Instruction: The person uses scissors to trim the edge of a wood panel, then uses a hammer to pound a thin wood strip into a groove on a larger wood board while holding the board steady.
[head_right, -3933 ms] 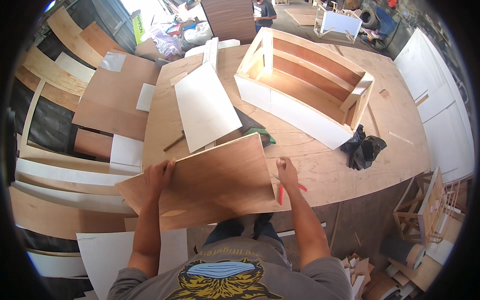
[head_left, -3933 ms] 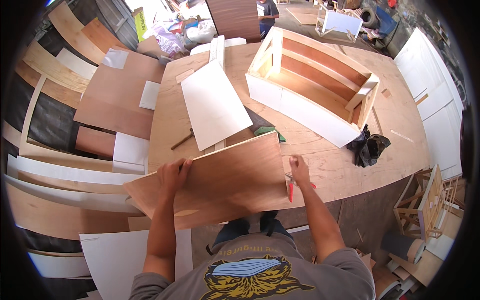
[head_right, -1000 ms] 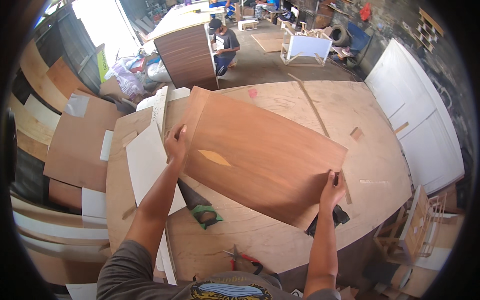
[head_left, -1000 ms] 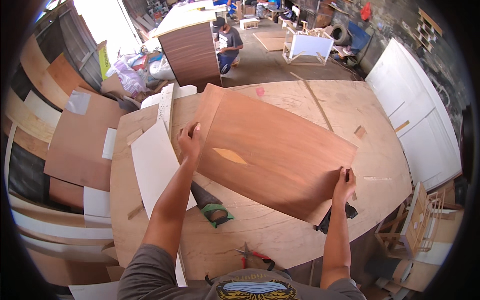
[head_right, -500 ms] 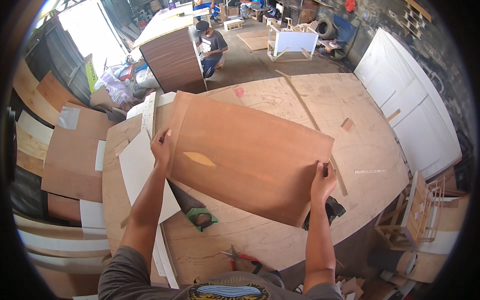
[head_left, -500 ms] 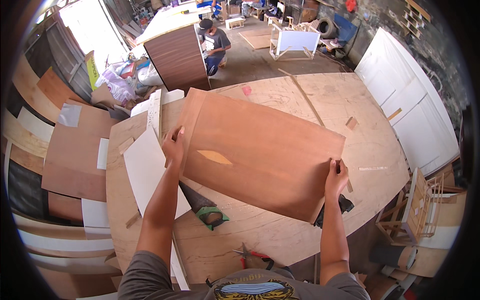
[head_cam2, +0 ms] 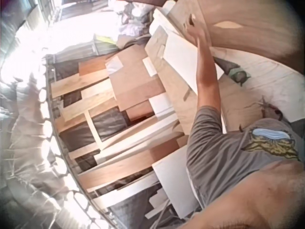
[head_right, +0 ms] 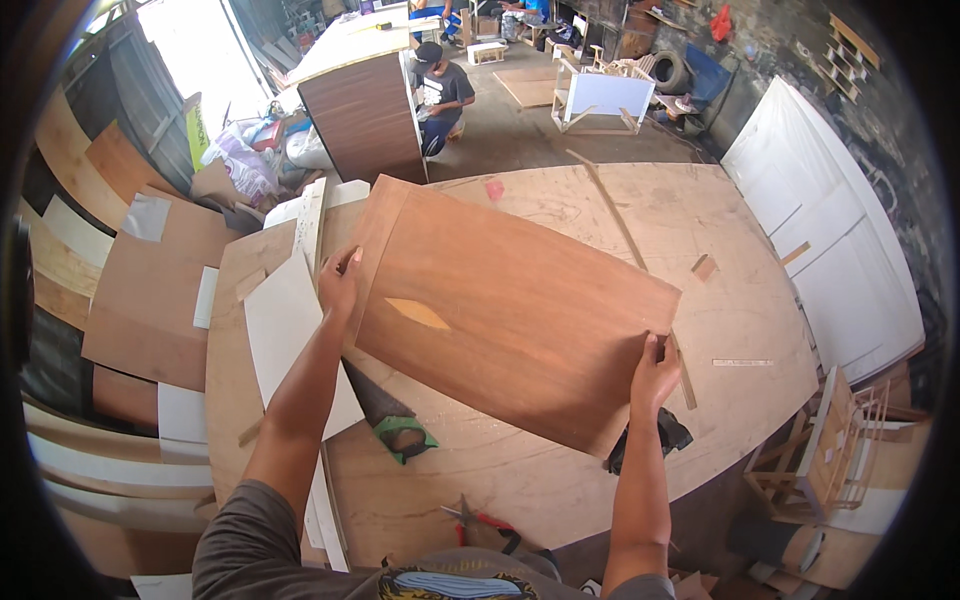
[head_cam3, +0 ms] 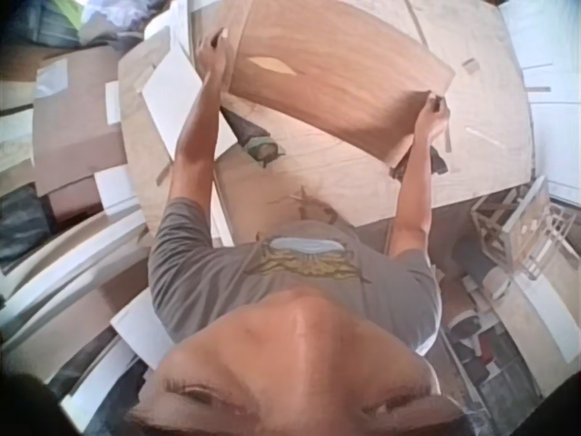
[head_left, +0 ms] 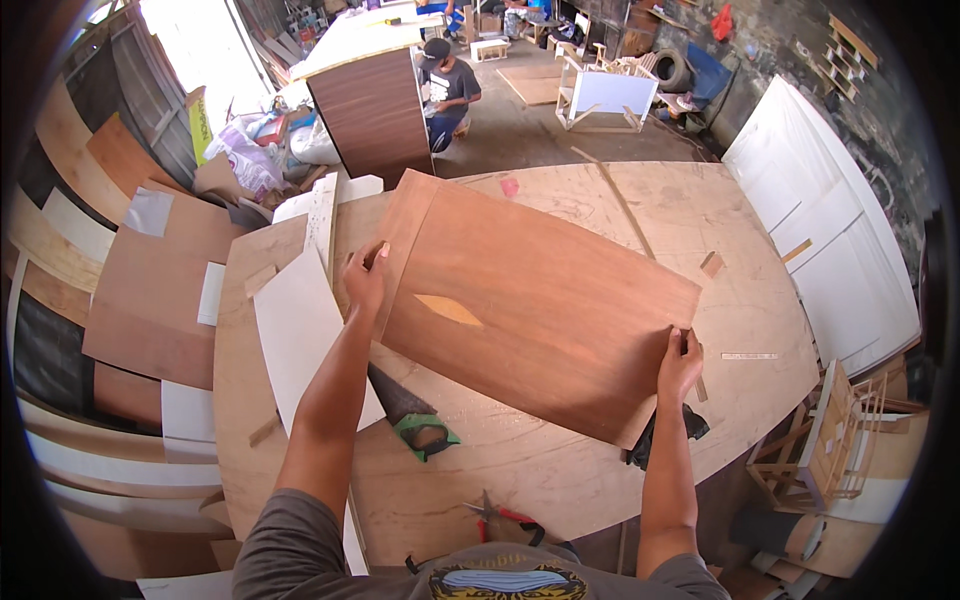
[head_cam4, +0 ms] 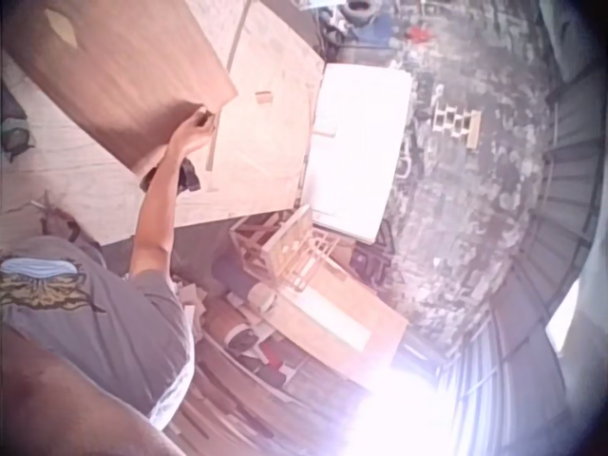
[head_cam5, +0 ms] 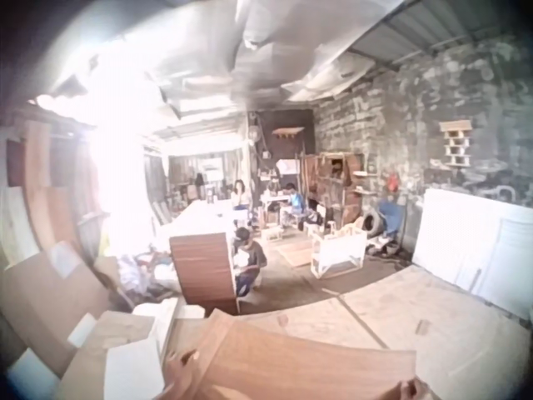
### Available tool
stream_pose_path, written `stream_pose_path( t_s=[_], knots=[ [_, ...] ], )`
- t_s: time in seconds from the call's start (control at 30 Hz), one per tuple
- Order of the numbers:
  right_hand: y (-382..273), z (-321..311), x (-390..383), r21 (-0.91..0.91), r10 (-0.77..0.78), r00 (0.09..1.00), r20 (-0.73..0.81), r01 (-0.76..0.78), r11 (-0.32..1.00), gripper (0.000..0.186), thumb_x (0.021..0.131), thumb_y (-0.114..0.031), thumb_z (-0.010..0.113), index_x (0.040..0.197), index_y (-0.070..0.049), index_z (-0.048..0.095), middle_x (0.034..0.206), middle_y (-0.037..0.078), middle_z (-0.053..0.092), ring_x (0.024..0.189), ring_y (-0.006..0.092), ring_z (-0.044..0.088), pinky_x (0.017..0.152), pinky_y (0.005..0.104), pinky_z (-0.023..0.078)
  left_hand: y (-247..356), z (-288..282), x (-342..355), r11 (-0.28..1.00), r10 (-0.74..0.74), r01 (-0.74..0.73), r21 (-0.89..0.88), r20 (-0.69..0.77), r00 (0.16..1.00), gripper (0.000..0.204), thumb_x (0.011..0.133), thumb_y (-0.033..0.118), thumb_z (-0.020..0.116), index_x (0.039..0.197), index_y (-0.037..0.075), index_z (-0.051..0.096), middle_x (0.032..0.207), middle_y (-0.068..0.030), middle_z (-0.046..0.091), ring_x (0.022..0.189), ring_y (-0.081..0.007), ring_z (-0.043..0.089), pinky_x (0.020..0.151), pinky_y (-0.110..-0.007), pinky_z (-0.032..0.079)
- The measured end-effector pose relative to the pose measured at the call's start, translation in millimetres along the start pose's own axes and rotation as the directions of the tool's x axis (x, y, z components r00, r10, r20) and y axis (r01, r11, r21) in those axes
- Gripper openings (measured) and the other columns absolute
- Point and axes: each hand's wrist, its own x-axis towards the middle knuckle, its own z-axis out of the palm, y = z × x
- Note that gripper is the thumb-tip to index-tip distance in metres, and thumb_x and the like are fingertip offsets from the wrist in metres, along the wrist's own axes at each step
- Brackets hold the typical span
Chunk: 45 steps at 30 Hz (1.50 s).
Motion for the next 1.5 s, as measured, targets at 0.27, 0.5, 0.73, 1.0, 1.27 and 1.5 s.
stream_pose_path(
  t_s=[0.27, 0.5, 0.73, 1.0, 1.27, 1.5],
  knots=[
    [-24, -9, -2, -0.066, 0.005, 1.0, 0.026, -0.004, 0.998, 0.032, 0.101, -0.025, 0.069, 0.115, 0.004, 0.072, 0.103, 0.022, 0.071, 0.093, 0.0363, 0.069, 0.084, 0.0443, 0.054, -15, -1, 13, 1.0, -0.012, 0.012, -0.012, -0.002, 1.0, 0.035, 0.091, 0.034, 0.081, 0.114, 0.007, 0.079, 0.095, -0.0153, 0.07, 0.088, -0.0294, 0.067, 0.079, -0.039, 0.053],
    [-8, 3, -3, 0.026, 0.125, 0.989, 0.082, -0.127, 0.991, 0.04, 0.1, -0.028, 0.069, 0.122, 0.006, 0.07, 0.109, 0.024, 0.071, 0.101, 0.0362, 0.07, 0.09, 0.0444, 0.054, -23, 5, 22, 0.991, -0.131, 0.131, 0.009, 0.118, 0.984, 0.048, 0.092, 0.046, 0.079, 0.114, 0.003, 0.078, 0.101, -0.0144, 0.078, 0.091, -0.0231, 0.071, 0.082, -0.038, 0.054],
    [-1, 4, 5, 0.288, 0.253, 0.959, 0.128, -0.28, 0.916, 0.035, 0.103, -0.029, 0.068, 0.114, 0.004, 0.071, 0.101, 0.015, 0.073, 0.091, 0.0241, 0.066, 0.088, 0.0386, 0.05, -19, 3, 34, 0.951, -0.304, 0.311, 0.001, 0.206, 0.93, 0.052, 0.088, 0.048, 0.083, 0.113, 0.002, 0.08, 0.095, -0.0069, 0.078, 0.089, -0.0135, 0.068, 0.083, -0.032, 0.053],
    [6, 9, 5, 0.436, 0.325, 0.91, 0.258, -0.409, 0.802, 0.038, 0.102, -0.023, 0.068, 0.128, 0.004, 0.068, 0.115, 0.011, 0.072, 0.101, 0.018, 0.062, 0.091, 0.0347, 0.048, -39, 5, 43, 0.943, -0.256, 0.293, -0.158, 0.216, 0.942, 0.055, 0.087, 0.049, 0.084, 0.116, 0.003, 0.08, 0.1, -0.006, 0.078, 0.091, -0.0145, 0.068, 0.085, -0.032, 0.052],
    [-6, 14, 47, 0.568, 0.238, 0.895, 0.376, -0.426, 0.705, 0.048, 0.109, -0.023, 0.055, 0.15, 0.002, 0.052, 0.132, 0.013, 0.065, 0.118, 0.0202, 0.059, 0.11, 0.0348, 0.042, -5, 13, 59, 0.93, -0.362, 0.366, 0.04, 0.286, 0.887, 0.059, 0.092, 0.055, 0.077, 0.113, 0.0, 0.079, 0.081, -0.0014, 0.064, 0.079, -0.0127, 0.054, 0.073, -0.035, 0.046],
    [-15, 19, 51, 0.57, 0.193, 0.919, 0.344, -0.368, 0.735, 0.055, 0.109, -0.024, 0.052, 0.162, -0.025, 0.037, 0.135, 0.013, 0.057, 0.126, 0.023, 0.051, 0.112, 0.0377, 0.038, 17, 43, 81, 0.984, -0.068, 0.1, -0.15, 0.205, 0.976, 0.064, 0.096, 0.051, 0.074, 0.139, 0.004, 0.066, 0.121, -0.0105, 0.073, 0.107, -0.0163, 0.065, 0.094, -0.033, 0.051]
  ],
)
